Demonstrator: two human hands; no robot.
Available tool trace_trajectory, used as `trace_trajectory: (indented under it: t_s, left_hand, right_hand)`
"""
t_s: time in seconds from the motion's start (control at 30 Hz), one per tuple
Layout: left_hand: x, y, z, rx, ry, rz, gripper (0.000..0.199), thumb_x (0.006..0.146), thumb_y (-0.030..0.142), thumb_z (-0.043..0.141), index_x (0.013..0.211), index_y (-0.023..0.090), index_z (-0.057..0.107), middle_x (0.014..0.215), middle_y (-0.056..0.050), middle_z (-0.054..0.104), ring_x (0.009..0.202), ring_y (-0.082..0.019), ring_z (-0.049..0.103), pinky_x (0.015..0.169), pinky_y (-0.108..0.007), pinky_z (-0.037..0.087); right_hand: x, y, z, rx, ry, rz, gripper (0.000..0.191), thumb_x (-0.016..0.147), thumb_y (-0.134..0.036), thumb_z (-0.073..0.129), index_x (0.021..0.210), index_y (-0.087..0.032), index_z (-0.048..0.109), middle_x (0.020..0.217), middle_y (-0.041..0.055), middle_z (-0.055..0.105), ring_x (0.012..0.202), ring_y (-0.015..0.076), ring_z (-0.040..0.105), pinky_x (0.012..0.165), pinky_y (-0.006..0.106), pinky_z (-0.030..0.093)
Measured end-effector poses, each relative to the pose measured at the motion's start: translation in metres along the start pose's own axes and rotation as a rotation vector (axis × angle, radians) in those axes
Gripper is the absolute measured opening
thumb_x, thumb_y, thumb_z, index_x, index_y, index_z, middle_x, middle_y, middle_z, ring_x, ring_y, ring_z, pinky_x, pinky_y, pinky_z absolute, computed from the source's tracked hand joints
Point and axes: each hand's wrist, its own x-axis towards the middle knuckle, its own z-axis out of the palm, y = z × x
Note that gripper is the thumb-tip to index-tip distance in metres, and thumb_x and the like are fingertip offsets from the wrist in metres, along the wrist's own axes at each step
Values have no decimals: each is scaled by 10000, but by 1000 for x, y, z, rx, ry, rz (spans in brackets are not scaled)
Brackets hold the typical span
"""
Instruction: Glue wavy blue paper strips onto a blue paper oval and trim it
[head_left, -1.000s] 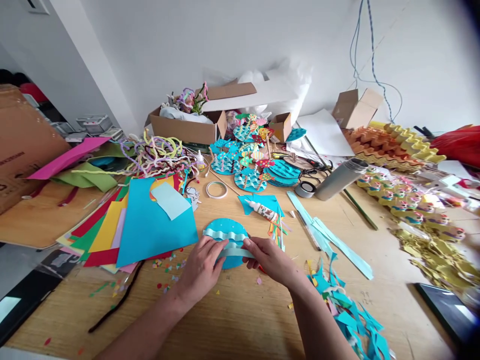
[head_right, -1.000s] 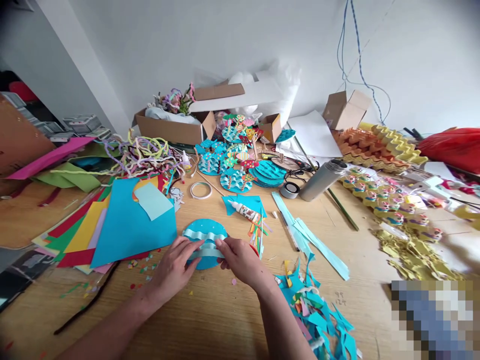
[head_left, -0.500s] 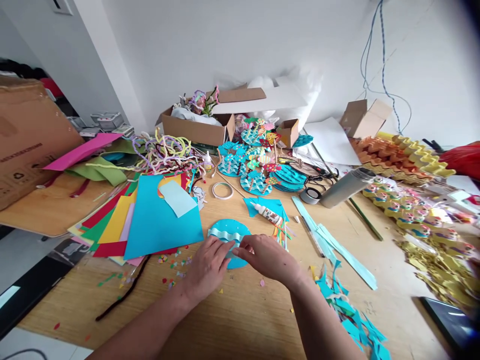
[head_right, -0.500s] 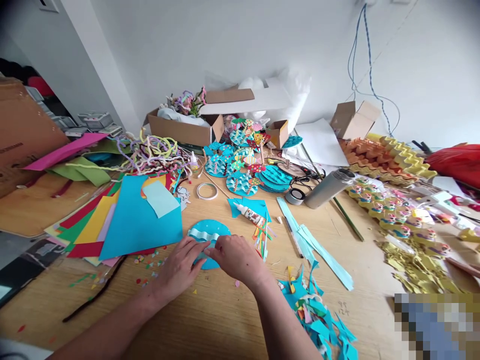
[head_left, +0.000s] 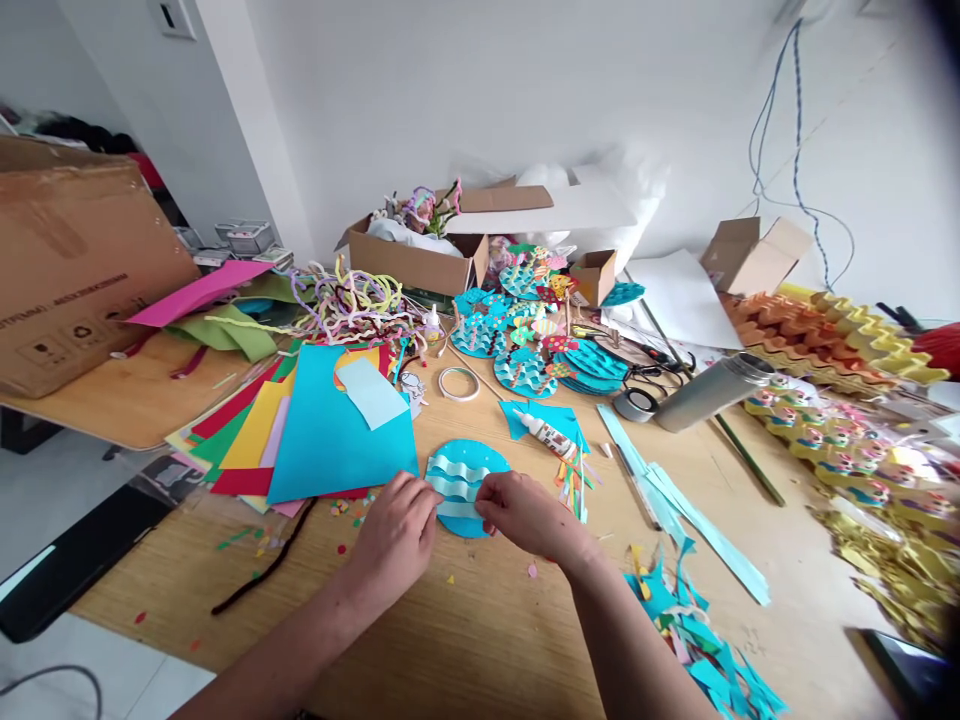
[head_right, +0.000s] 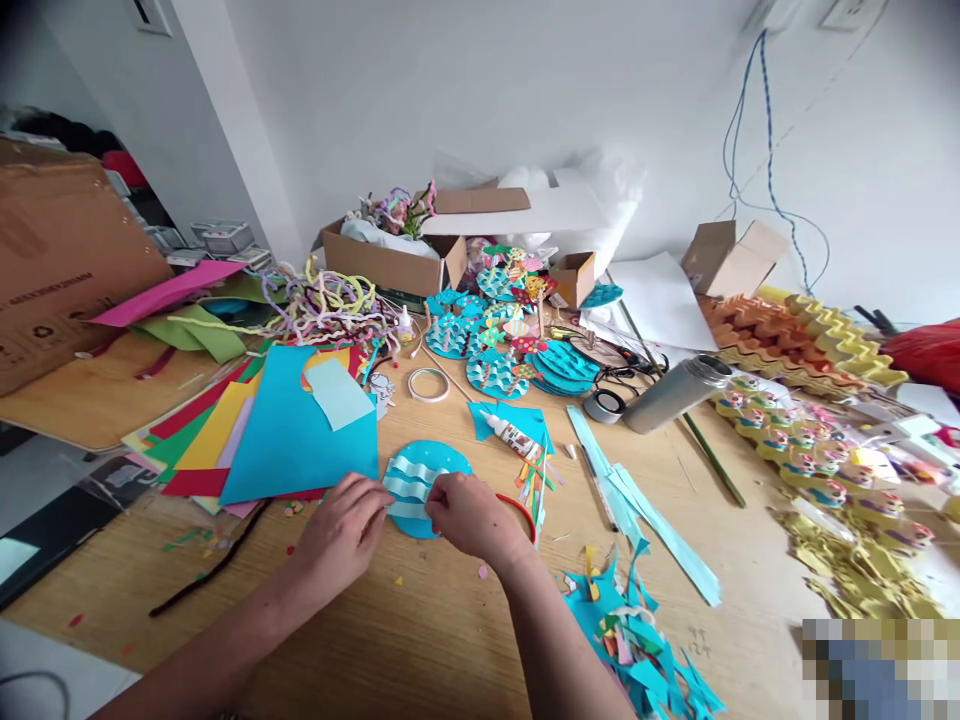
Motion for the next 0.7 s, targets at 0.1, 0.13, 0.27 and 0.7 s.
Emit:
trace_trajectory:
  t_s: [0.1,0.13,0.27,0.7]
  left_hand:
    - [-11,-3,2,41,-25,25,259,838,23,461,958,189,620,919,-53,634,916,-230,533,810,-409,495]
    - [-13,-4,3,50,-31,29,289,829,10,459,989,190,619,948,-55,635,936,-231,532,829,-409,494]
    - [-16,-2,5,76,-36,53,341,805,-18,444,1025,179,614,983,-59,638,966,-233,529,869,-407,493]
    - [-16,-2,6,62,-83,52,380,752,-29,482,1037,179,620,989,-64,643,981,-239,522,871,-413,497]
  right_hand:
    - [2,3,4,49,-35,-7,168,786,-225,501,663,-204,614,597,-3,696,600,149,627,550,233,380]
    - [3,4,5,67,-50,-11,180,791,-244,506,649,-205,608,583,-2,691,593,149,630,553,233,389]
    - [5,8,9,143,-109,-22,221,794,-281,513,599,-202,579,554,2,677,547,148,635,545,236,420]
    - [18,11,23,465,-234,96,94,768,-135,475,703,-186,521,466,-44,603,429,120,614,419,187,451]
